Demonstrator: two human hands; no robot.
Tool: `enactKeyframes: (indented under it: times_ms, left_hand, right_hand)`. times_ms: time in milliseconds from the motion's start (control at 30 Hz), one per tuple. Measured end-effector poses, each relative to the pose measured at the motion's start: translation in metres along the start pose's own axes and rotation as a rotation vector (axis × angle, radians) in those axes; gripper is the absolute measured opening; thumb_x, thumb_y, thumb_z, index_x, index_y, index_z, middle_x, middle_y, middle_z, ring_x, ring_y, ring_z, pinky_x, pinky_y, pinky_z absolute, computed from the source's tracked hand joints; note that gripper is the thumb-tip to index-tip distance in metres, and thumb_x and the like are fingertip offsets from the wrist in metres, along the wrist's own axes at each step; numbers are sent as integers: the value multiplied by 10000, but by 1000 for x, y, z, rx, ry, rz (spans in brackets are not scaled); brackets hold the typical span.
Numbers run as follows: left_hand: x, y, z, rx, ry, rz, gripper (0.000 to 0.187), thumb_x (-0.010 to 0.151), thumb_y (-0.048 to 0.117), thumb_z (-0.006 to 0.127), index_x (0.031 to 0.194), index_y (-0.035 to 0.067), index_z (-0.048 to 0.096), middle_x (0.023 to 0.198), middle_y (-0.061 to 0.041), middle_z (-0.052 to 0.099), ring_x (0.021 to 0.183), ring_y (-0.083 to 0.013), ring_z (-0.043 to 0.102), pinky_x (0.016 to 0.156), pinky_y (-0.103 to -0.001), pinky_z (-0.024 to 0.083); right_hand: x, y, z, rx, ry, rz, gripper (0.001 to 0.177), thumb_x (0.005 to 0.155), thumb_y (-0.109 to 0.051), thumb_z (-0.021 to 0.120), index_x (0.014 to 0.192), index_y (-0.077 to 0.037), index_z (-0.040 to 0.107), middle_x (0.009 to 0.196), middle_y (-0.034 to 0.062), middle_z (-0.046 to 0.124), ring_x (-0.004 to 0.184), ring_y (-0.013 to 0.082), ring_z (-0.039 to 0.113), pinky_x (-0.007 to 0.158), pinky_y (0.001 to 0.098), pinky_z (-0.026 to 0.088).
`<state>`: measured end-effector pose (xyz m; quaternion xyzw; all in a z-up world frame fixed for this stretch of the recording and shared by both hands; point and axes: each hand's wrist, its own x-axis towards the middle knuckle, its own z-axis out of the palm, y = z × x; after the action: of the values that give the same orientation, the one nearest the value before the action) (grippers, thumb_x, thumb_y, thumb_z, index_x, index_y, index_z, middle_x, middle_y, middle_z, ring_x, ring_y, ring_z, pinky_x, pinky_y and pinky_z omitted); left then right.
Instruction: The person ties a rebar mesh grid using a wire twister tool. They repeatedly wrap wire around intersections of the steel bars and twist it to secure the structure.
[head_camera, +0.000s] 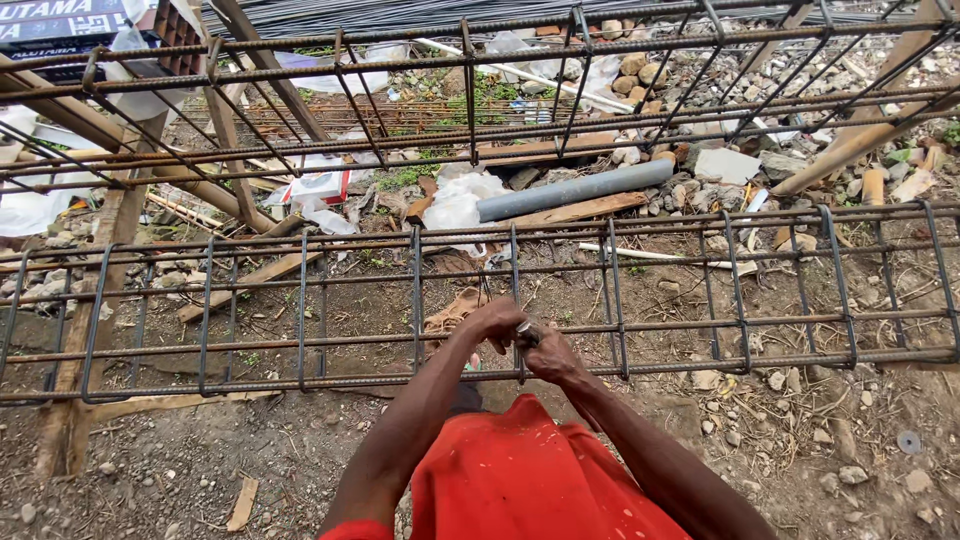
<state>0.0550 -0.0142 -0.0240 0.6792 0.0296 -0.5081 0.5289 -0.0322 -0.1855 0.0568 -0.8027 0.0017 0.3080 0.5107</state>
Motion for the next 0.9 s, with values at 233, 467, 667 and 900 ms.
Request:
enactKeyframes:
  times_ms: [233,467,667,900]
  left_hand:
    - [-48,17,-12,121,-167,31,201,802,97,638,969,-11,665,799,-160,709,776,-259,733,750,-383,624]
    - [-57,13,-19,64,-238,102,284,896,274,698,1043,32,708,826,-172,757,807,-281,762,713,-379,634]
    - [-60,16,-18,67,-241,143,256,920,262,676,1021,28,701,823,-170,758,811,-283,763,701,-384,628]
    - [-54,15,-5,353,115,98,415,902,382,754,860,-17,649,592,-196,679,535,-281,719,528,-361,621]
  right_hand:
    - [-2,15,3,147,47,-5,152,948,-135,648,974,-13,736,783,120,664,710,193,601,613,305,520]
    - [-26,-34,-4,190,83,-24,158,887,-106,670,762,-29,729,597,56,578,569,137,529,536,247,439]
    - [-29,-43,-3,228,109,-24,205,862,-95,669,661,-70,700,527,26,554,511,108,496,503,222,396]
    - [-4,-18,-10,113,3,72,72,863,-121,730,893,-62,759,762,115,681,699,199,583,682,313,506]
